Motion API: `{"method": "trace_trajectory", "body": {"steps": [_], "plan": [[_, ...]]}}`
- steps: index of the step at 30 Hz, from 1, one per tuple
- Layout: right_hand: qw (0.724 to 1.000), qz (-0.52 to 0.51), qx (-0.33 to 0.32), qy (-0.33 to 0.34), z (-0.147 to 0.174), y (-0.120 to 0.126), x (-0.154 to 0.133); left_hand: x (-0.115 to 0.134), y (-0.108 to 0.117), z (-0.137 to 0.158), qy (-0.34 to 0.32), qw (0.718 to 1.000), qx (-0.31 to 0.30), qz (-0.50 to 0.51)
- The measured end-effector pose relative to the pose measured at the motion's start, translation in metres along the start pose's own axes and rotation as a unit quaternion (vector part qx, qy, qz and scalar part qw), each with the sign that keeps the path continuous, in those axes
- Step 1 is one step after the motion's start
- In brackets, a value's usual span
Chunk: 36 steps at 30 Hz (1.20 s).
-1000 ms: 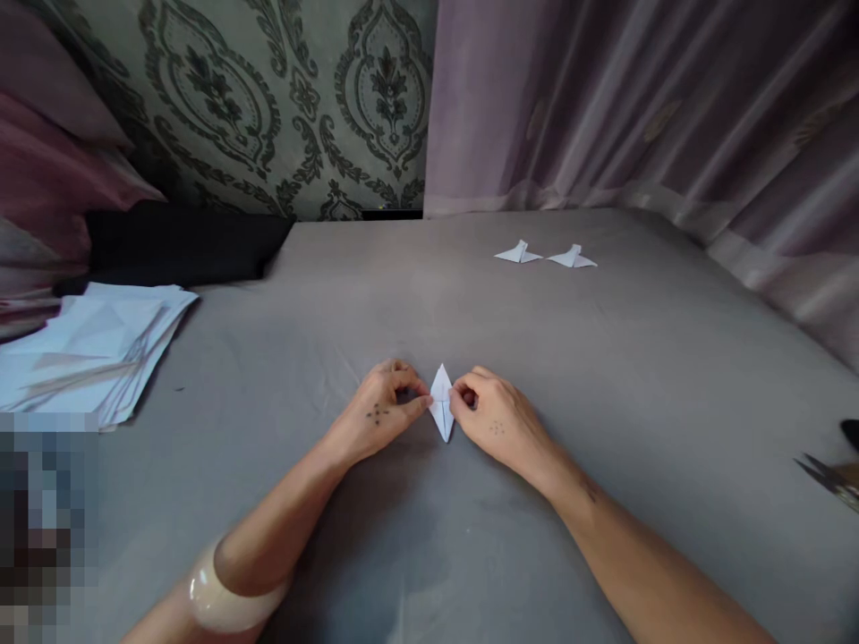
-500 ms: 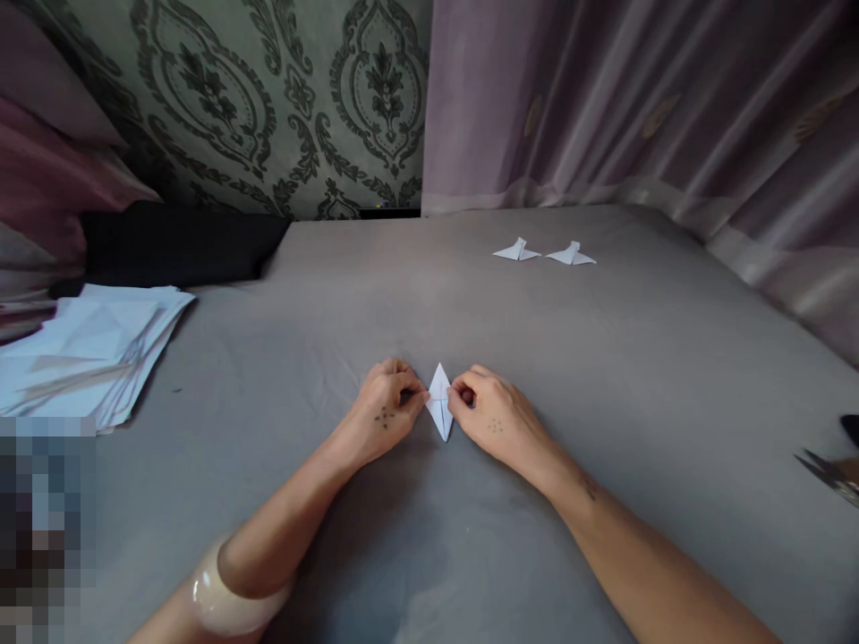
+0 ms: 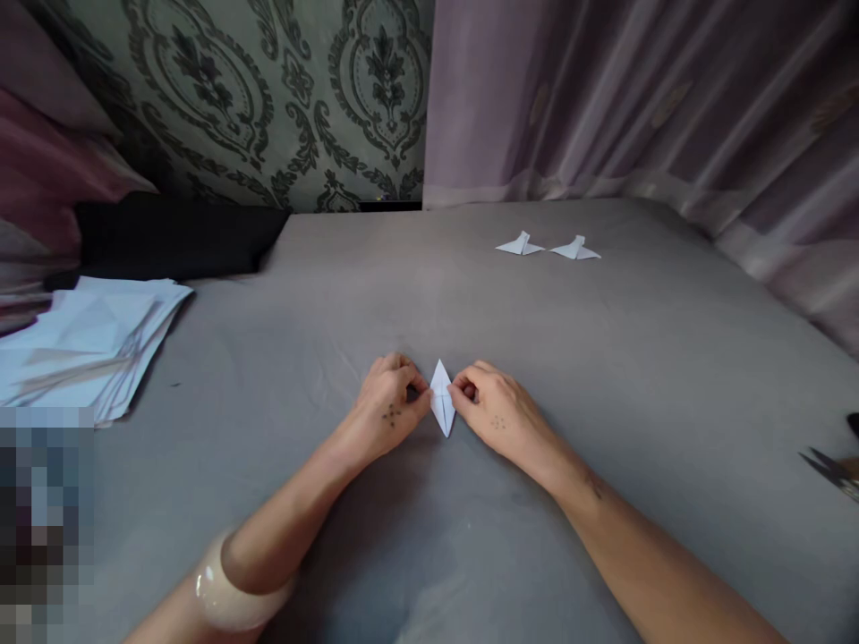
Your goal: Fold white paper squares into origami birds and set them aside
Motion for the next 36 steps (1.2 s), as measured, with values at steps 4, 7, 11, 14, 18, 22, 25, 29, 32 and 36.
{"method": "trace_trajectory", "body": {"steps": [4, 7, 11, 14, 18, 22, 25, 29, 32, 36], "plan": [[1.000, -0.008, -0.003, 0.012, 0.000, 0.002, 0.001, -0.001, -0.003, 0.001, -0.019, 0.999, 0.023, -0.024], [1.000, -0.019, -0.008, 0.012, 0.001, 0.004, 0.001, 0.000, -0.005, 0.004, -0.048, 0.998, 0.039, -0.030], [0.999, -0.044, 0.002, 0.017, 0.002, 0.006, 0.004, 0.008, -0.009, 0.011, -0.110, 0.992, 0.027, -0.063], [0.997, -0.058, 0.023, 0.040, 0.003, 0.005, 0.008, 0.017, -0.011, 0.020, -0.126, 0.980, 0.025, -0.150], [0.995, -0.053, 0.056, 0.059, 0.007, 0.007, 0.010, 0.027, -0.014, 0.028, -0.132, 0.950, -0.003, -0.282], [0.994, -0.031, 0.059, 0.088, 0.016, 0.010, 0.002, 0.032, -0.016, 0.029, -0.145, 0.932, -0.018, -0.331], [0.990, 0.058, 0.014, 0.130, 0.024, 0.010, -0.010, 0.035, -0.017, 0.031, -0.144, 0.930, -0.024, -0.337], [0.973, 0.175, -0.017, 0.150, 0.030, 0.007, -0.021, 0.041, -0.021, 0.038, -0.112, 0.933, -0.034, -0.341], [0.969, 0.195, -0.022, 0.147, 0.031, 0.006, -0.023, 0.044, -0.022, 0.043, -0.087, 0.931, -0.038, -0.351], [0.969, 0.197, -0.015, 0.148, 0.032, 0.004, -0.020, 0.042, -0.021, 0.045, -0.080, 0.936, -0.027, -0.341]]}}
Point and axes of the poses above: each hand's wrist, its own z-axis away from the middle knuckle, its own y-axis out of the back of the hand, x = y × z, the point moved 3 cm from there along -z, towards the middle knuckle, and after that the axes turned 10 degrees about y, right-handed, at the moved point
